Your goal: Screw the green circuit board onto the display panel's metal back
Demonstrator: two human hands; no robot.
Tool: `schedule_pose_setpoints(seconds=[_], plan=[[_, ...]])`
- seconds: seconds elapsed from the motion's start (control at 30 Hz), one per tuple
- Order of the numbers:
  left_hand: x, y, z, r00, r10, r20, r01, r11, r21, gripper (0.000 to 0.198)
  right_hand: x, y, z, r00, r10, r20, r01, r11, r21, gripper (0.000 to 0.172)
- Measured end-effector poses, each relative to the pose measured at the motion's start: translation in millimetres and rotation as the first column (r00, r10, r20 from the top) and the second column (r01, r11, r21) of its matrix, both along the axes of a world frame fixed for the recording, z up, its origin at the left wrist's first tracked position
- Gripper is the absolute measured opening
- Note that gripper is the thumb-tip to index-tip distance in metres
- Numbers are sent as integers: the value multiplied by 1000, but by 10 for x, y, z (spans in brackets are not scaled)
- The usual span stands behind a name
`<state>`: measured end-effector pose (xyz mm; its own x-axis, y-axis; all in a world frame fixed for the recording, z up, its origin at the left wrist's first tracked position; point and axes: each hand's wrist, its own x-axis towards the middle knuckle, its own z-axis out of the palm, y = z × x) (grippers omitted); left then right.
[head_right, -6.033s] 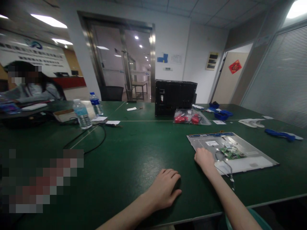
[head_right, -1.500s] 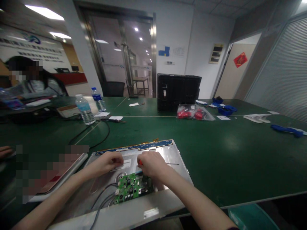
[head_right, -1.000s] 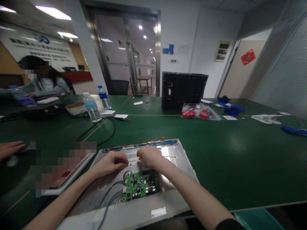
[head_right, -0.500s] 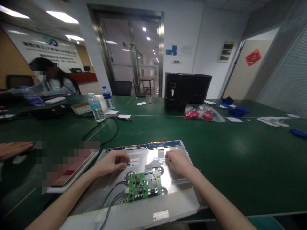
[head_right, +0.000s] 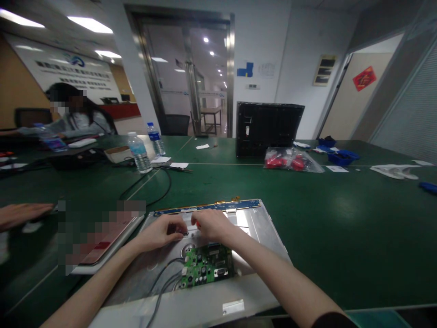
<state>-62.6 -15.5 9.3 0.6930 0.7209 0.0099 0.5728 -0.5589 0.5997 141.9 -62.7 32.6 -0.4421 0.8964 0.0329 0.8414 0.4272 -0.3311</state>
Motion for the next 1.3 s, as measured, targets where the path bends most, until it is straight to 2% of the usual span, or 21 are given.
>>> schedule_pose_setpoints(seconds=[0.1,0.2,0.33,0.47,0.57,0.63,0.73,0.83,0.97,1.13,1.3], plan=[[-8,-1,-2,1000,-7,15,7,1000,-5,13,-69,41,-72,1000,14,-7,-14,1000,-4,29],[-13,2,-4,1000,-15,6,15,1000,-6,14,-12,26,-86,1000,4,-24,-4,1000,-5,28],[-24,17,8,1000,-4,-4,4,999,-33,17,186,-74,38,997,-33,-66,34,999,19,27],[-86,-24,83,999,29,45,-26,997,-77,25,459,-271,156,990,-98,-99,103,994,42,25],[-176,-177,180,995,83,46,-81,996,-39,26,659,-466,130,984,-171,-57,171,985,-2,21],[-239,-346,238,994,109,3,-109,994,23,26,755,-611,70,976,-217,2,217,975,-40,21],[-305,-649,263,990,135,-39,-130,987,96,26,829,-841,-35,969,-246,-5,244,963,-111,17],[-315,-925,189,993,117,-29,-112,985,135,27,838,-1059,-129,963,-259,-74,245,957,-157,18],[-260,-1159,-4,991,130,41,-136,970,200,34,775,-1264,-217,957,-251,-142,227,959,-167,37],[-167,-1232,-195,991,111,71,-127,952,277,29,633,-1358,-277,957,-278,-77,262,949,-177,43],[-99,-1207,-227,993,112,42,-119,944,306,24,553,-1374,-329,935,-346,-81,326,926,-189,46]])
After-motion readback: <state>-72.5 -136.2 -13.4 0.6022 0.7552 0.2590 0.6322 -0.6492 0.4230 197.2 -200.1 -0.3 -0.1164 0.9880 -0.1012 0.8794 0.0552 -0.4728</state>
